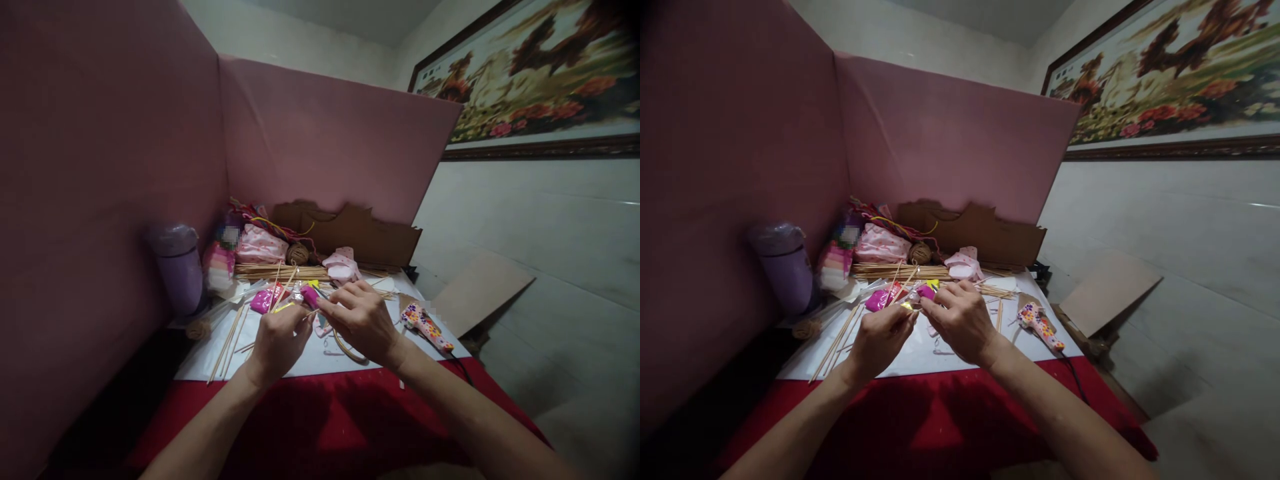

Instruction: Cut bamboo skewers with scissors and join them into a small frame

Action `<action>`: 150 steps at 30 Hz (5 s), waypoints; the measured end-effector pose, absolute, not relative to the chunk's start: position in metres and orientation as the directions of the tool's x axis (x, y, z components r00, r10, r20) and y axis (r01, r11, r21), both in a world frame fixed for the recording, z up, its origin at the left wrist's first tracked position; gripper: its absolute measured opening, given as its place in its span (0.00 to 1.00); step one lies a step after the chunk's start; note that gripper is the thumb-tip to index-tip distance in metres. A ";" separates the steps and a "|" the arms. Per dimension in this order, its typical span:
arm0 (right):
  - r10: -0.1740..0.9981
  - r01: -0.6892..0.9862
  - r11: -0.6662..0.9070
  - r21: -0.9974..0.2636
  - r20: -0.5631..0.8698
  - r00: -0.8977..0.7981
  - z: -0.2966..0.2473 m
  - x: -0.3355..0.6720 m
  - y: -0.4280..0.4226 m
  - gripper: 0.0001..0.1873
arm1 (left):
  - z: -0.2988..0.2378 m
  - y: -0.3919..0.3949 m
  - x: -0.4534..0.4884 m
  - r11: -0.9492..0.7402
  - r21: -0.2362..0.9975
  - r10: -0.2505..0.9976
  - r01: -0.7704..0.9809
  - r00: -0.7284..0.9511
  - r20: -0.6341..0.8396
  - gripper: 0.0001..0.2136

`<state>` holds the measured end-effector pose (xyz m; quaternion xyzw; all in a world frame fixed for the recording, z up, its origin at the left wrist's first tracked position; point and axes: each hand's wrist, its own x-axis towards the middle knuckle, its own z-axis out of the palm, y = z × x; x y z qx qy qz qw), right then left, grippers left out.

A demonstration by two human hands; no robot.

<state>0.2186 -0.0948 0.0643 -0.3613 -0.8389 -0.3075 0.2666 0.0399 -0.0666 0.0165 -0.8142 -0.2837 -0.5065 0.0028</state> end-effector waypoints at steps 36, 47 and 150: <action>0.302 0.643 0.750 0.152 0.787 -0.538 0.021 0.192 -0.085 0.12 | 0.028 -0.046 0.030 0.074 0.922 0.949 -0.380 0.312 0.053 0.15; 0.385 0.726 0.682 0.090 0.800 -0.461 -0.003 0.200 -0.048 0.17 | 0.029 -0.003 -0.031 0.005 0.492 0.981 0.871 -0.100 0.167 0.13; 0.767 0.422 0.584 -0.693 0.642 -0.006 0.000 0.203 -0.069 0.16 | 0.003 -0.040 0.052 -0.241 0.959 0.878 -0.147 0.388 0.280 0.11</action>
